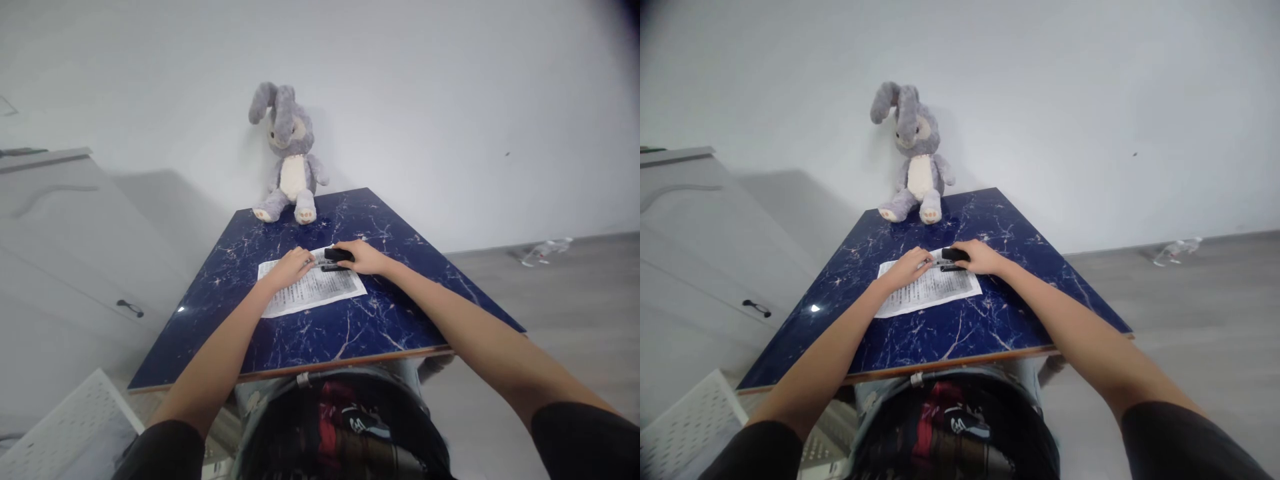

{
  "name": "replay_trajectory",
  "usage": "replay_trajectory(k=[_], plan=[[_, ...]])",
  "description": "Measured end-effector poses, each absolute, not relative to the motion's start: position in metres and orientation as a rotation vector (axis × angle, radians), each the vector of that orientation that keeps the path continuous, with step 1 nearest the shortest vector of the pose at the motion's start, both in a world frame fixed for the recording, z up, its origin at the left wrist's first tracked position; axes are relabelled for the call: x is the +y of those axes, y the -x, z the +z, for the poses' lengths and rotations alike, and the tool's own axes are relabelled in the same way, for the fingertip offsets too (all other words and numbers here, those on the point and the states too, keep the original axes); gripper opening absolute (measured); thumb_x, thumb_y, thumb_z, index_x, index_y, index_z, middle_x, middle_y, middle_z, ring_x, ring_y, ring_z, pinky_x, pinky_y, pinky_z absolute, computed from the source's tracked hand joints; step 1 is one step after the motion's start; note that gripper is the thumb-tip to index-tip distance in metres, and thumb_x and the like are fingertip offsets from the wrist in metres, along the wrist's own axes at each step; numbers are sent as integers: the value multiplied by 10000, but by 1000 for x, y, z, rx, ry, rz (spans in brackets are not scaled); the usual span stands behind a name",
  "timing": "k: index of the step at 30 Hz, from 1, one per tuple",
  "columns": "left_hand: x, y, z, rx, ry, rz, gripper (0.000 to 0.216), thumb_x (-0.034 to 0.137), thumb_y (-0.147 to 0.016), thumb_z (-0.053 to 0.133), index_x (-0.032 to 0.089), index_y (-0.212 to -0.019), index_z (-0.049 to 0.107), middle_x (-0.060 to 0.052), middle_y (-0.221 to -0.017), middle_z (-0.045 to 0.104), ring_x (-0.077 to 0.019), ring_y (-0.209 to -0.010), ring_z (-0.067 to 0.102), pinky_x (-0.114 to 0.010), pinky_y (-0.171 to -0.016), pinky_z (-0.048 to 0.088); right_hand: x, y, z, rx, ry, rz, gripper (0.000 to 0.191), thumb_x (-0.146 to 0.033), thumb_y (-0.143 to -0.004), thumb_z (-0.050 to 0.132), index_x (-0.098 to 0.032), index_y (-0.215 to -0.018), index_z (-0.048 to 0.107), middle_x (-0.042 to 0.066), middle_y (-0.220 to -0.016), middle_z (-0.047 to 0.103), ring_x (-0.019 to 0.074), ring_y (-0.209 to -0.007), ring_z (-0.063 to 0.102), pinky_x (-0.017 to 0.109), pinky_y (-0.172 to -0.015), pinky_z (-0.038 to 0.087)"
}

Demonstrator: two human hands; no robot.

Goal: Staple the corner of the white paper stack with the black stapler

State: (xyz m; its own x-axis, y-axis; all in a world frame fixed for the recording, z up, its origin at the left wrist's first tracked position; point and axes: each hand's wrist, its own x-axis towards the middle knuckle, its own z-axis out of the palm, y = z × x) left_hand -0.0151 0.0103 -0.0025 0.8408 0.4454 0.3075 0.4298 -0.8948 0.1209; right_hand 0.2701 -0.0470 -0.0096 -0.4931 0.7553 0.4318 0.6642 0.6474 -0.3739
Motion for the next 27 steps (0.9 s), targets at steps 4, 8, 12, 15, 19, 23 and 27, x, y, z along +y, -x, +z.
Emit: replay_trajectory(k=[4, 8, 12, 15, 19, 23, 27], plan=[[9, 14, -3, 724, -2979, 536, 196, 305, -1064, 507, 172, -1098, 648, -96, -1089, 700, -249, -1056, 607, -392, -942, 478, -47, -269, -11, -2288, 1112, 209, 383, -235, -896, 735, -171, -1268, 673, 107, -1105, 776, 278, -951, 736, 353, -829, 528], [8, 13, -4, 712, -2982, 550, 194, 303, -1060, 518, 174, -1097, 658, -95, -1081, 707, -247, -1047, 617, -387, -929, 485, -47, -269, -11, -2284, 1100, 219, 397, -225, -901, 732, -166, -1288, 667, 115, -1133, 772, 279, -977, 735, 365, -860, 532], [9, 12, -4, 705, -2991, 547, 210, 315, -1061, 518, 172, -1100, 667, -96, -1070, 714, -248, -1038, 622, -390, -919, 487, -48, -268, -9, -2289, 1105, 227, 381, -227, -899, 735, -164, -1270, 675, 114, -1108, 776, 278, -955, 736, 358, -838, 530], [10, 12, -5, 675, -2982, 551, 217, 315, -1060, 518, 169, -1109, 671, -93, -1080, 717, -247, -1043, 622, -393, -927, 490, -49, -268, -7, -2294, 1100, 240, 358, -225, -898, 727, -170, -1249, 683, 107, -1084, 778, 270, -941, 735, 343, -821, 522], [11, 12, -6, 643, -2967, 566, 232, 328, -1065, 508, 183, -1132, 676, -84, -1097, 720, -240, -1051, 620, -390, -943, 492, -50, -269, -6, -2299, 1086, 252, 348, -230, -897, 725, -176, -1239, 685, 98, -1068, 778, 262, -928, 732, 333, -812, 514], [12, 11, -7, 642, -2974, 560, 235, 320, -1064, 506, 184, -1125, 688, -85, -1093, 728, -240, -1041, 624, -388, -931, 498, -49, -270, -7, -2306, 1072, 255, 341, -234, -899, 723, -169, -1231, 681, 102, -1068, 776, 256, -910, 727, 333, -805, 511], [12, 10, -8, 657, -2982, 542, 239, 313, -1059, 514, 187, -1132, 704, -83, -1098, 744, -242, -1032, 632, -399, -939, 496, -48, -270, -7, -2302, 1077, 261, 324, -239, -900, 721, -174, -1216, 686, 98, -1060, 775, 258, -903, 726, 338, -799, 511]])
